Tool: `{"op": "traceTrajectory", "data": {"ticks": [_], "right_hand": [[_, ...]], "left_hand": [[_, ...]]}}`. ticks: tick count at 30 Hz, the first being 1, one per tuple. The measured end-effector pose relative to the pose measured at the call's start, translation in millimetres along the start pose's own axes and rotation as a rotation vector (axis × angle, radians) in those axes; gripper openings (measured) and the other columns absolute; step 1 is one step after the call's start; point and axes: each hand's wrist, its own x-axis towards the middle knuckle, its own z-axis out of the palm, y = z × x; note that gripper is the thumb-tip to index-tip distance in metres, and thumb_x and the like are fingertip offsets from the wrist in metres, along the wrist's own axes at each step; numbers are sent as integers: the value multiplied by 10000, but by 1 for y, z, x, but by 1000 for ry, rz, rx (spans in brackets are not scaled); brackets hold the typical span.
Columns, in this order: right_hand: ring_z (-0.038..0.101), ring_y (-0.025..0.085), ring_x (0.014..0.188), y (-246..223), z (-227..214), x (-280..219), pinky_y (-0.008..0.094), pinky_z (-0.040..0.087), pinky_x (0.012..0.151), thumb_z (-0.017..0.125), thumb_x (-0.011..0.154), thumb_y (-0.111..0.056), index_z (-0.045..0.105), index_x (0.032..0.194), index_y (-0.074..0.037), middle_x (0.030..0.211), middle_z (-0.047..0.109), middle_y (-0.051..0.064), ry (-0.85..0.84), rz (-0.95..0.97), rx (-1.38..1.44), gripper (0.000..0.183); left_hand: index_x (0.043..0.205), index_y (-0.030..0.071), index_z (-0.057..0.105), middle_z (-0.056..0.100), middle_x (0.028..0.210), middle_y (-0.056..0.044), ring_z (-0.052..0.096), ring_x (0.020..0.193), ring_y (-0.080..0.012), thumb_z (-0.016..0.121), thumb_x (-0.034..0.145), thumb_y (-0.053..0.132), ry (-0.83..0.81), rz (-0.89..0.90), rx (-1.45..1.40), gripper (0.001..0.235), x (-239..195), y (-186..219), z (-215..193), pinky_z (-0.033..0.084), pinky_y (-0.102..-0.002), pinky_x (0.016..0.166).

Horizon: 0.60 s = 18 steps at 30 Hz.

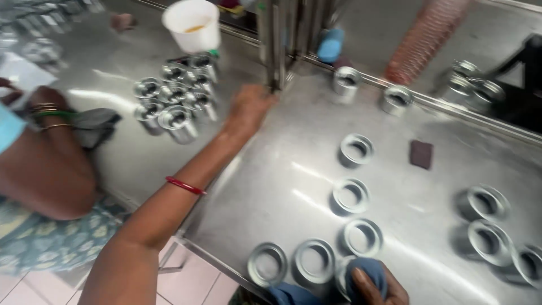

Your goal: The person is wiping down circular metal rings with a blue cloth at a stainless steel workstation.

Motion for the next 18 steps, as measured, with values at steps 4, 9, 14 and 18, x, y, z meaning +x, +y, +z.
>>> {"op": "traceTrajectory", "data": {"ticks": [4,9,14,18], "right_hand": [[640,232,615,-74,18,-26,365,498,623,805,763,-188,760,984,36,719,706,166,72,27,-2,318],[595,184,486,-88,-6,-50,314,470,467,777,786,-198,753,961,56,659,686,136,90,6,30,309],[519,186,412,-79,-32,-51,303,406,388,703,885,-173,706,975,62,640,639,135,144,21,121,252],[516,161,427,-90,-30,-59,283,419,394,685,927,-180,679,952,50,643,612,110,94,-54,132,231]], "left_hand": [[1255,209,664,624,1262,-134,514,1265,-348,689,877,283,-216,612,-318,385,-10,146,29,400,-528,1056],[1269,206,600,595,1149,-191,466,1245,-363,658,942,521,-575,663,-284,457,-36,191,36,318,-563,1018],[1361,270,575,579,962,-87,565,1033,-236,509,1043,390,-619,570,-267,347,-83,178,-5,325,-534,1060],[1364,334,602,531,965,-91,529,996,-242,489,1024,404,-593,456,-374,365,-114,178,-39,384,-460,952]]}}
